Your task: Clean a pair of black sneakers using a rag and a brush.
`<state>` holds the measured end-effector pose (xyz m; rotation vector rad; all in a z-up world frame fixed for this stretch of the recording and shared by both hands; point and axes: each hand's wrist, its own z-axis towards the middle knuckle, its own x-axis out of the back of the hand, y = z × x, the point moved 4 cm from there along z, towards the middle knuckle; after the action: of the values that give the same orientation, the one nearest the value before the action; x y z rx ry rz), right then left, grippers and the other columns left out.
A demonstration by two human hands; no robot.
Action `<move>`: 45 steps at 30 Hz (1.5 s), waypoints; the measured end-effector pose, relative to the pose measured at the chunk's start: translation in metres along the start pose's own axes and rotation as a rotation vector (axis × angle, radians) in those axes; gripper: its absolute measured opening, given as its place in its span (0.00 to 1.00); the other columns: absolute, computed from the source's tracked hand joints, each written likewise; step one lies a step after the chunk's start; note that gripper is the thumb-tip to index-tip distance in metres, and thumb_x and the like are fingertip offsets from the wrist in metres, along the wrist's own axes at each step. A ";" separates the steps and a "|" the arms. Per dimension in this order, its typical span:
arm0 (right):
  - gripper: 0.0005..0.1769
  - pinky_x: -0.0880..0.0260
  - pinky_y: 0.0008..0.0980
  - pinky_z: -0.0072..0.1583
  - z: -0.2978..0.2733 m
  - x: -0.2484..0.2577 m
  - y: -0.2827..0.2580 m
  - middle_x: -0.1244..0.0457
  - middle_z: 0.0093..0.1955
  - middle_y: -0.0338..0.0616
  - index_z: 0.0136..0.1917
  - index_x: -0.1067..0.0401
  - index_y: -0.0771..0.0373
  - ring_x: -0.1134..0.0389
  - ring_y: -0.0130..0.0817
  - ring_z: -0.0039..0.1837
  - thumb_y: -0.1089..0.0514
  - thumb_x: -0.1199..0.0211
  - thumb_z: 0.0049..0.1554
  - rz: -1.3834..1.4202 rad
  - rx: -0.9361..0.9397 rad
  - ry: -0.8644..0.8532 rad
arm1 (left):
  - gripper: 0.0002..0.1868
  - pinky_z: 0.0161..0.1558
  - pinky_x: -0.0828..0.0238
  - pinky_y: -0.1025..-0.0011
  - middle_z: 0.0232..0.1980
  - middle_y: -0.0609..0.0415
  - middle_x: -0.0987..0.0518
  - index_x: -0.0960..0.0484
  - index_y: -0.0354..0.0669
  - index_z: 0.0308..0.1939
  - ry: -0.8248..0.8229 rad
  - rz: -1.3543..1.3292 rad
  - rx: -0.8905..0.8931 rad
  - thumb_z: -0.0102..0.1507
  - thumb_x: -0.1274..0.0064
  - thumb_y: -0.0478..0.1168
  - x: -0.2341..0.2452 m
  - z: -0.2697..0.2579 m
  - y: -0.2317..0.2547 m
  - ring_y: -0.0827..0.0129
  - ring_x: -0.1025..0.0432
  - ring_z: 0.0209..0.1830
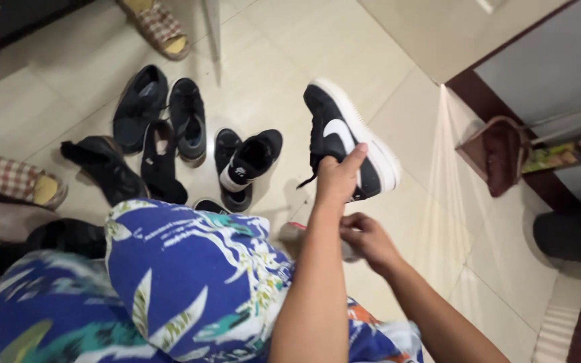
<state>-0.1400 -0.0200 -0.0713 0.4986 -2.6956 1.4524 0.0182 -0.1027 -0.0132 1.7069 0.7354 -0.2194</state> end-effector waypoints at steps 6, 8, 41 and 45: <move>0.18 0.32 0.32 0.46 -0.070 0.083 -0.031 0.33 0.44 0.42 0.51 0.28 0.64 0.34 0.29 0.45 0.62 0.27 0.48 -0.259 0.173 0.205 | 0.36 0.50 0.28 0.70 0.51 0.48 0.17 0.20 0.24 0.56 -0.182 -0.086 0.138 0.60 0.38 0.57 -0.009 -0.015 -0.019 0.67 0.25 0.49; 0.19 0.32 0.32 0.45 -0.079 0.100 -0.035 0.33 0.42 0.42 0.52 0.28 0.62 0.33 0.30 0.44 0.63 0.27 0.47 -0.218 0.169 0.246 | 0.39 0.53 0.28 0.69 0.56 0.46 0.18 0.23 0.25 0.61 -0.209 -0.069 0.140 0.60 0.39 0.57 -0.005 -0.010 -0.031 0.65 0.25 0.53; 0.32 0.60 0.52 0.84 0.017 0.015 -0.234 0.48 0.83 0.60 0.82 0.44 0.61 0.54 0.62 0.85 0.50 0.50 0.68 -0.685 1.283 0.181 | 0.71 0.79 0.53 0.64 0.80 0.47 0.39 0.47 0.28 0.79 -0.757 -0.306 0.171 0.54 0.81 0.88 -0.014 -0.047 0.017 0.60 0.45 0.81; 0.35 0.61 0.46 0.82 0.037 0.017 -0.231 0.51 0.82 0.60 0.81 0.46 0.63 0.55 0.57 0.84 0.47 0.46 0.66 -0.654 1.130 0.199 | 0.72 0.78 0.53 0.64 0.78 0.46 0.38 0.45 0.27 0.79 -0.664 -0.145 0.144 0.54 0.77 0.88 -0.003 -0.032 -0.019 0.61 0.44 0.78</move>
<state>-0.0827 -0.1724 0.0969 1.0263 -1.1181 2.3924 -0.0028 -0.0717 -0.0182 1.5730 0.3471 -0.9079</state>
